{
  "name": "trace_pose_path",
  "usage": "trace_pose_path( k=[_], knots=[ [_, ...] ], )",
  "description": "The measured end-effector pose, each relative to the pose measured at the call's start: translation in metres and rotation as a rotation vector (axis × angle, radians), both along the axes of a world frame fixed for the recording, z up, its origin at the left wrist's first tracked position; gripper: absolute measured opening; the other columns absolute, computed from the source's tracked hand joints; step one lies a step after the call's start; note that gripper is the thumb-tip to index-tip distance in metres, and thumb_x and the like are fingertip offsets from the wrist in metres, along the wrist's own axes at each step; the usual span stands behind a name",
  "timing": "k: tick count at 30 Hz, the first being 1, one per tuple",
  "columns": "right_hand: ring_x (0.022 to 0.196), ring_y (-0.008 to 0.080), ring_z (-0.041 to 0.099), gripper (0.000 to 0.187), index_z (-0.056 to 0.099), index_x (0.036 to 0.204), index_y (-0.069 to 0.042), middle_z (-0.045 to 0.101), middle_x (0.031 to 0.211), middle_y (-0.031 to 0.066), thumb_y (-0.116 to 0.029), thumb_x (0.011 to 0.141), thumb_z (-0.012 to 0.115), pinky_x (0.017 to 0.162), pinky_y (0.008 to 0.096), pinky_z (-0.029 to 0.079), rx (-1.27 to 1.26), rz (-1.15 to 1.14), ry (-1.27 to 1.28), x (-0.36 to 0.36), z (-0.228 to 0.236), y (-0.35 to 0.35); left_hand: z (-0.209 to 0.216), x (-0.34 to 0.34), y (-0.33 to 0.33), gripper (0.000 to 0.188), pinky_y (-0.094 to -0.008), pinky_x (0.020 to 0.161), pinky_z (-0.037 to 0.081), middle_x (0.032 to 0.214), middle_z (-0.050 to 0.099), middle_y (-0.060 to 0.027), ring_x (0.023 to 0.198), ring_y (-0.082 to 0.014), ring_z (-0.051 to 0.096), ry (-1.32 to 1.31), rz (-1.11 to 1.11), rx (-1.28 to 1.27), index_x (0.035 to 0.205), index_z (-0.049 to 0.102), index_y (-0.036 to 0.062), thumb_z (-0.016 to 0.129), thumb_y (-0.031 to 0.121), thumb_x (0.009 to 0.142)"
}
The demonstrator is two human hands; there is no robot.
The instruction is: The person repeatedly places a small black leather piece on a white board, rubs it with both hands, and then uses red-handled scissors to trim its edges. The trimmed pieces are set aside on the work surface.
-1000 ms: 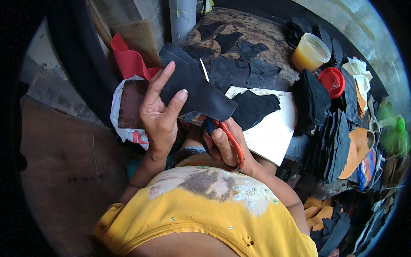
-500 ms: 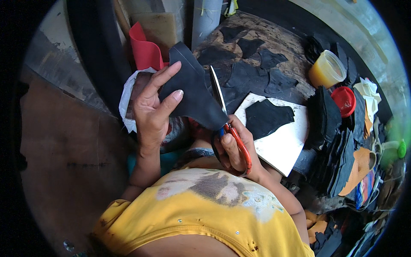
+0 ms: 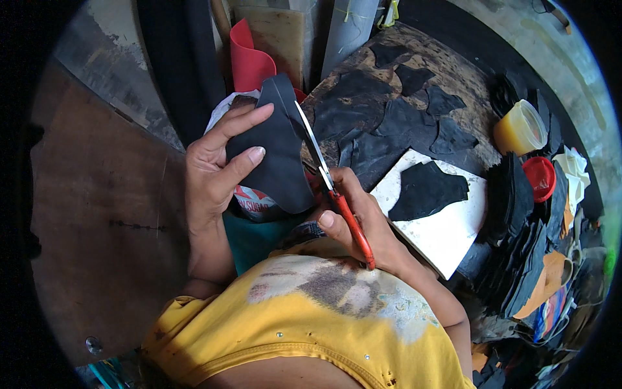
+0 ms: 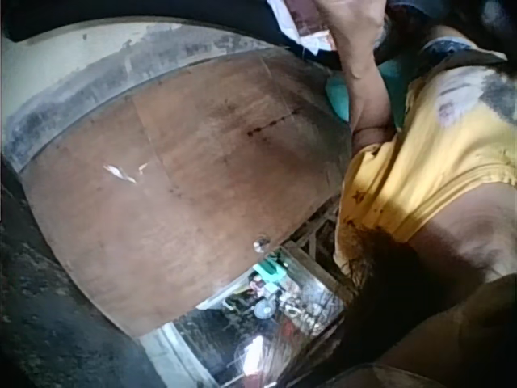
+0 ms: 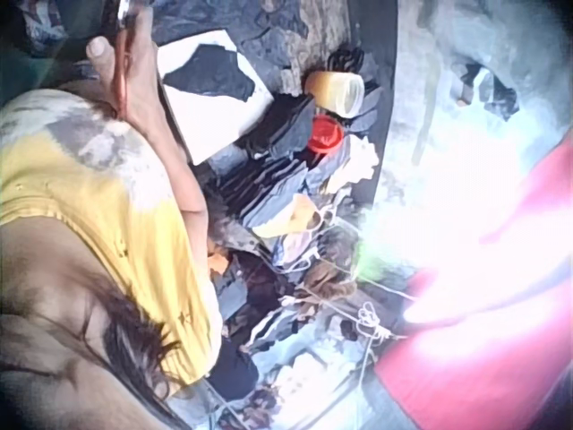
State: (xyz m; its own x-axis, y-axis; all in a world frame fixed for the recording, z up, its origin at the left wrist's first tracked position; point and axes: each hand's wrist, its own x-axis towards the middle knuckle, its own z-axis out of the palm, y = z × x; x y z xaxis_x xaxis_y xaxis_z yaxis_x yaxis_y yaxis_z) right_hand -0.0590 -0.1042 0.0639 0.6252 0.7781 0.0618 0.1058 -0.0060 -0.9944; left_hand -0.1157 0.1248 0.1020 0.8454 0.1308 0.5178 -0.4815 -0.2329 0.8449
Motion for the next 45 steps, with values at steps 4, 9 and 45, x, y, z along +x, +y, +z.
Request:
trace_pose_path(
  k=[4,9,45],
  knots=[
    [0.086,0.0156,0.054,0.077,0.043,0.126,0.0,0.056,0.095,0.0099,-0.066,0.089,0.057,0.078,0.0296,0.044,0.012,-0.01,-0.013,-0.001,0.0,0.001,0.0,-0.001,0.0,0.043,-0.0322,0.108,0.035,0.128,0.061,-0.0148,0.125,-0.0207,0.053,0.014,-0.041,0.025,0.127,0.063,-0.0009,0.063,-0.006,0.084],
    [0.083,0.0152,0.052,0.078,0.043,0.126,0.0,0.055,0.092,0.0088,-0.068,0.088,0.057,0.076,0.0296,0.043,0.007,-0.016,0.011,-0.003,-0.001,-0.002,-0.001,0.001,-0.002,0.043,-0.0325,0.109,0.035,0.128,0.061,-0.0153,0.125,-0.0214,0.052,0.018,-0.05,0.024,0.126,0.063,-0.0009,0.064,-0.005,0.084],
    [0.067,0.0086,0.047,0.062,0.05,0.119,-0.001,0.052,0.078,0.0011,-0.055,0.09,0.064,0.062,0.0243,0.04,0.067,-0.045,0.141,-0.007,-0.014,0.01,-0.019,-0.015,-0.003,0.047,-0.0309,0.107,0.037,0.128,0.06,-0.0151,0.122,-0.0202,0.054,0.17,-0.088,-0.093,0.13,0.061,-0.0008,0.063,-0.007,0.083]
  ],
)
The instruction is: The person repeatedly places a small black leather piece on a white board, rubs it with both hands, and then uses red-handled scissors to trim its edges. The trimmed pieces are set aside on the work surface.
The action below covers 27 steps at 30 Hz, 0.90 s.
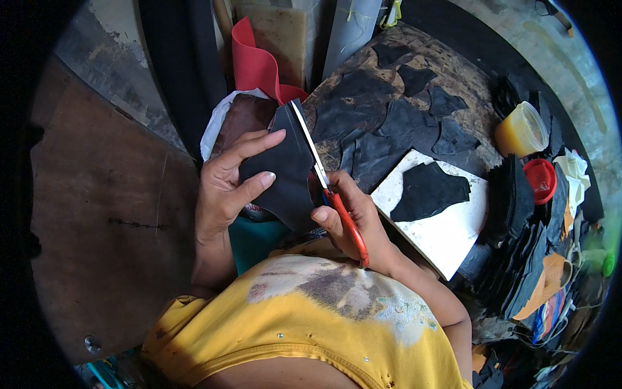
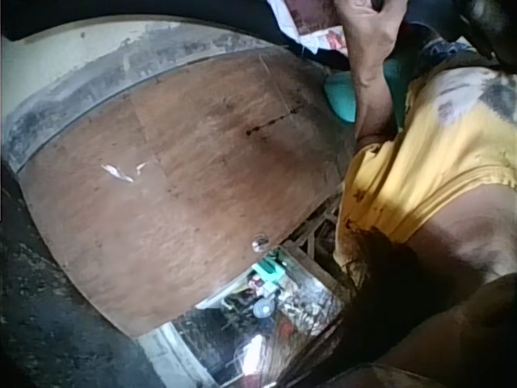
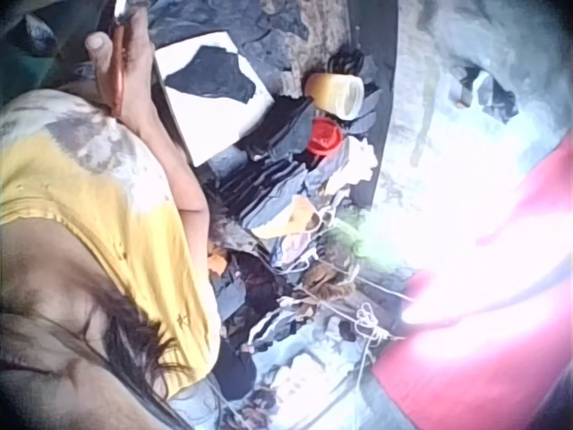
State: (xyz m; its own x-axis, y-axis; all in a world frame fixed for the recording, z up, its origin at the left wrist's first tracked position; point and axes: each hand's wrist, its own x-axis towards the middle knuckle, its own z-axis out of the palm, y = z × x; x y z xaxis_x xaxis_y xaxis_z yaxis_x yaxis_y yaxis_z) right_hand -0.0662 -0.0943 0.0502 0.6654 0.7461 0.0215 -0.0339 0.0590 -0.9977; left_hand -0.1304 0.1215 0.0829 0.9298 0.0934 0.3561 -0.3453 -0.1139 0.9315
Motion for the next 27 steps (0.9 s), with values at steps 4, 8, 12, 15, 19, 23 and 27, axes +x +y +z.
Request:
trace_pose_path(
  k=[4,8,12,15,19,23,27],
  knots=[
    [0.069,0.0079,0.049,0.056,0.052,0.117,-0.001,0.055,0.077,0.0023,-0.05,0.093,0.064,0.063,0.0243,0.041,-0.05,0.013,-0.024,0.001,0.001,0.002,-0.001,-0.004,0.004,0.048,-0.0305,0.107,0.036,0.13,0.058,-0.0149,0.124,-0.0199,0.053,0.024,-0.014,-0.027,0.131,0.059,-0.0016,0.062,-0.008,0.083],
    [0.069,0.0085,0.048,0.053,0.053,0.116,0.0,0.054,0.075,0.0024,-0.047,0.093,0.064,0.064,0.0247,0.042,-0.072,0.06,0.0,0.004,0.004,0.004,-0.004,-0.009,0.008,0.048,-0.0302,0.107,0.036,0.13,0.058,-0.0142,0.122,-0.0196,0.053,0.013,0.009,-0.015,0.131,0.059,-0.0019,0.062,-0.007,0.084],
    [0.072,0.0095,0.05,0.05,0.056,0.113,0.0,0.056,0.075,0.0047,-0.044,0.093,0.067,0.065,0.0271,0.044,-0.049,0.016,-0.044,0.0,0.005,0.008,-0.01,-0.014,0.014,0.045,-0.0295,0.105,0.037,0.128,0.056,-0.0131,0.12,-0.0199,0.053,0.068,-0.005,0.019,0.131,0.059,-0.0021,0.063,0.0,0.086],
    [0.074,0.0091,0.05,0.051,0.056,0.117,0.0,0.056,0.083,0.0039,-0.045,0.095,0.063,0.062,0.0254,0.041,-0.179,0.059,-0.02,0.001,0.012,0.004,-0.014,-0.018,0.02,0.047,-0.0301,0.103,0.039,0.13,0.054,-0.0136,0.118,-0.0212,0.055,0.11,0.062,-0.074,0.13,0.058,-0.0069,0.064,0.001,0.084],
    [0.069,0.0217,0.06,0.052,0.051,0.128,-0.004,0.059,0.076,0.0154,-0.039,0.093,0.067,0.063,0.0372,0.047,-0.474,0.161,-0.146,0.012,0.046,-0.018,-0.014,-0.015,0.036,0.054,-0.0346,0.109,0.038,0.134,0.054,-0.0205,0.124,-0.0244,0.052,0.064,0.164,-0.252,0.131,0.053,-0.0115,0.057,0.002,0.079],
    [0.081,0.0436,0.066,0.06,0.036,0.132,-0.002,0.064,0.081,0.028,-0.025,0.087,0.067,0.072,0.0497,0.051,-0.6,0.135,-0.481,0.03,0.095,-0.063,-0.023,-0.009,0.048,0.068,-0.0341,0.109,0.039,0.148,0.04,-0.0203,0.125,-0.0233,0.052,-0.07,0.246,-0.351,0.145,0.036,-0.0089,0.054,-0.002,0.08],
    [0.08,0.0226,0.07,0.055,0.046,0.127,-0.008,0.07,0.087,0.0162,-0.003,0.079,0.073,0.068,0.0379,0.054,-0.656,-0.177,-0.602,0.08,0.139,-0.128,-0.027,0.001,0.053,0.077,-0.0326,0.109,0.041,0.148,0.038,-0.016,0.132,-0.0197,0.045,-0.042,0.191,-0.419,0.151,0.029,-0.002,0.052,-0.005,0.078]
  ],
)
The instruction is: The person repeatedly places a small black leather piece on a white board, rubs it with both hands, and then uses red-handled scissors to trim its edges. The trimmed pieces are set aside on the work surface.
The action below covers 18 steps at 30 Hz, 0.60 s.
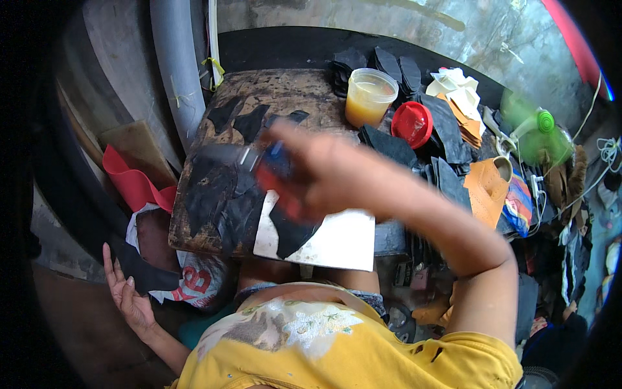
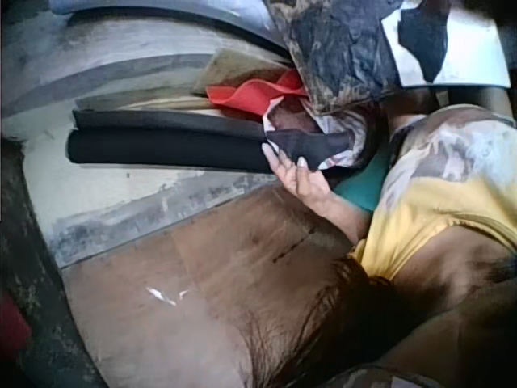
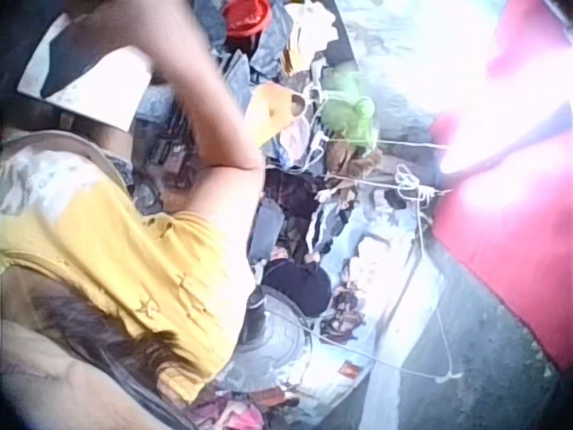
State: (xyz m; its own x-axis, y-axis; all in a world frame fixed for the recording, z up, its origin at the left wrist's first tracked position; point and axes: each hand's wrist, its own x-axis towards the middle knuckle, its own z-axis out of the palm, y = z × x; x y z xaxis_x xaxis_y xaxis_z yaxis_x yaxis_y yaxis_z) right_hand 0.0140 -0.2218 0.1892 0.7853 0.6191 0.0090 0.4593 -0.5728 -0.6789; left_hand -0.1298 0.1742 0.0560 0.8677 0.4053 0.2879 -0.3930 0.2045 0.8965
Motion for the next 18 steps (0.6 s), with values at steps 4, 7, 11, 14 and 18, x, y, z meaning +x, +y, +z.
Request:
trace_pose_path(
  k=[4,7,11,14,18],
  knots=[
    [0.099,0.0324,0.068,0.047,0.047,0.131,-0.008,0.068,0.107,0.0237,-0.009,0.088,0.067,0.081,0.0402,0.055,-0.287,-0.442,-0.371,0.13,0.012,-0.071,0.004,0.017,-0.008,0.083,-0.0362,0.115,0.031,0.151,0.033,-0.0193,0.131,-0.022,0.044,-0.003,0.075,0.097,0.152,0.025,-0.0012,0.056,-0.001,0.075],
    [0.107,0.0383,0.064,0.048,0.051,0.127,-0.004,0.066,0.113,0.0251,-0.017,0.084,0.07,0.088,0.0446,0.052,-0.432,-0.559,-0.492,0.232,0.002,-0.162,0.013,0.032,-0.022,0.086,-0.037,0.119,0.024,0.152,0.032,-0.0192,0.137,-0.0236,0.037,0.017,0.053,0.077,0.153,0.024,-0.0008,0.057,0.0,0.073],
    [0.108,0.0426,0.062,0.044,0.052,0.128,-0.002,0.064,0.116,0.0281,-0.02,0.089,0.063,0.091,0.0485,0.049,-0.602,-0.666,-0.593,0.344,-0.04,-0.283,0.013,0.061,-0.049,0.088,-0.0382,0.119,0.024,0.151,0.034,-0.018,0.139,-0.0259,0.036,-0.03,-0.097,-0.035,0.154,0.021,0.0026,0.054,-0.003,0.073],
    [0.107,0.043,0.062,0.05,0.045,0.138,-0.003,0.064,0.116,0.0268,-0.023,0.093,0.058,0.088,0.049,0.05,-0.611,-0.673,-0.669,0.397,-0.087,-0.344,0.009,0.092,-0.06,0.09,-0.0381,0.117,0.027,0.146,0.042,-0.0153,0.137,-0.0238,0.039,-0.033,-0.091,0.03,0.156,0.019,0.0067,0.054,-0.007,0.074],
    [0.112,0.0415,0.062,0.05,0.048,0.138,-0.008,0.063,0.121,0.0257,-0.025,0.092,0.06,0.094,0.0463,0.048,-0.622,-0.766,-0.473,0.435,-0.135,-0.387,0.006,0.111,-0.076,0.091,-0.0298,0.106,0.039,0.143,0.046,-0.0161,0.126,-0.0203,0.05,-0.079,-0.246,-0.14,0.158,0.013,0.0149,0.05,-0.015,0.08]
  ],
)
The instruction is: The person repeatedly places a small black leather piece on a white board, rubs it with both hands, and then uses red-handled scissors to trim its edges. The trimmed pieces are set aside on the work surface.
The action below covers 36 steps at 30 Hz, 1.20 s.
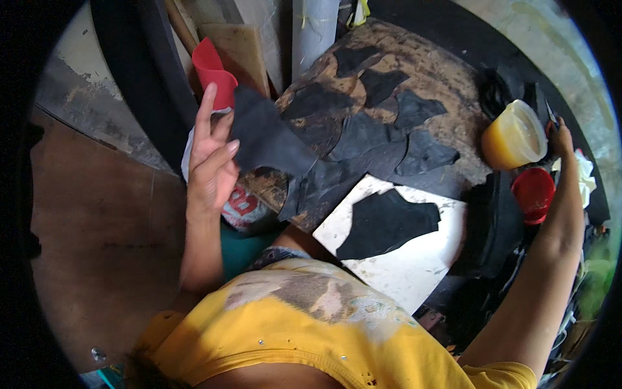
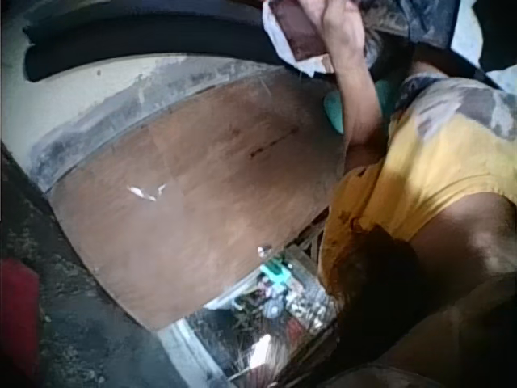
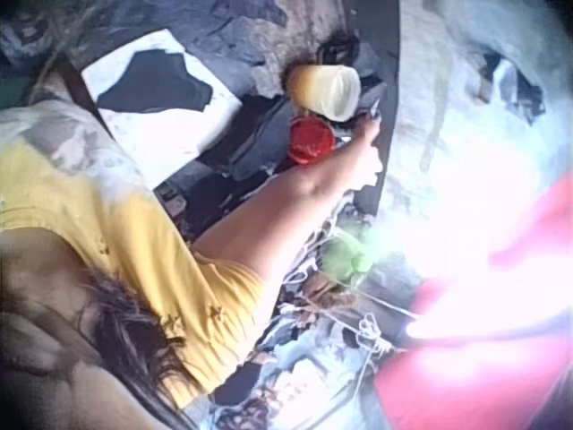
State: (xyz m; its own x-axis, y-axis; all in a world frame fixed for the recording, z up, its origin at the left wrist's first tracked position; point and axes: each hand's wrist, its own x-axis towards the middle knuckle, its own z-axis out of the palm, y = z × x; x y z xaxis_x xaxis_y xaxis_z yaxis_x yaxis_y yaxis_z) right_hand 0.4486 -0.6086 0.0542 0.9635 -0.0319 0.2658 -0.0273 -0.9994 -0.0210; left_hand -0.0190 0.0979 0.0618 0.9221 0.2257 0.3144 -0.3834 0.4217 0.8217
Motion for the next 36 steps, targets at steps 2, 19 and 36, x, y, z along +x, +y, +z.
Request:
trace_pose_path(
  k=[2,19,36],
  knots=[
    [0.122,0.0384,0.056,0.051,0.05,0.138,-0.007,0.058,0.131,0.0248,-0.013,0.089,0.058,0.102,0.0427,0.043,-0.057,0.086,0.044,0.005,0.001,-0.007,0.002,0.008,-0.002,0.09,-0.0283,0.103,0.042,0.137,0.051,-0.014,0.122,-0.0184,0.053,0.035,0.037,0.039,0.158,0.013,0.017,0.05,-0.014,0.083],
    [0.115,0.0328,0.062,0.051,0.055,0.133,-0.001,0.062,0.127,0.0213,-0.01,0.084,0.066,0.098,0.0396,0.048,-0.08,0.406,0.233,-0.464,0.171,0.27,0.006,0.068,0.003,0.081,-0.0243,0.095,0.044,0.144,0.043,-0.0232,0.122,-0.0192,0.053,-0.101,0.044,0.5,0.157,0.022,0.0139,0.054,-0.01,0.086],
    [0.083,0.0116,0.06,0.027,0.064,0.124,-0.002,0.067,0.098,0.0065,-0.014,0.102,0.053,0.076,0.0245,0.048,1.184,0.479,0.082,-0.462,-0.013,0.371,-0.059,0.165,-0.027,0.065,-0.0485,0.121,0.008,0.137,0.059,0.0011,0.149,-0.0237,0.023,-0.397,-0.288,1.374,0.145,0.048,0.0281,0.053,-0.004,0.089]
  ],
)
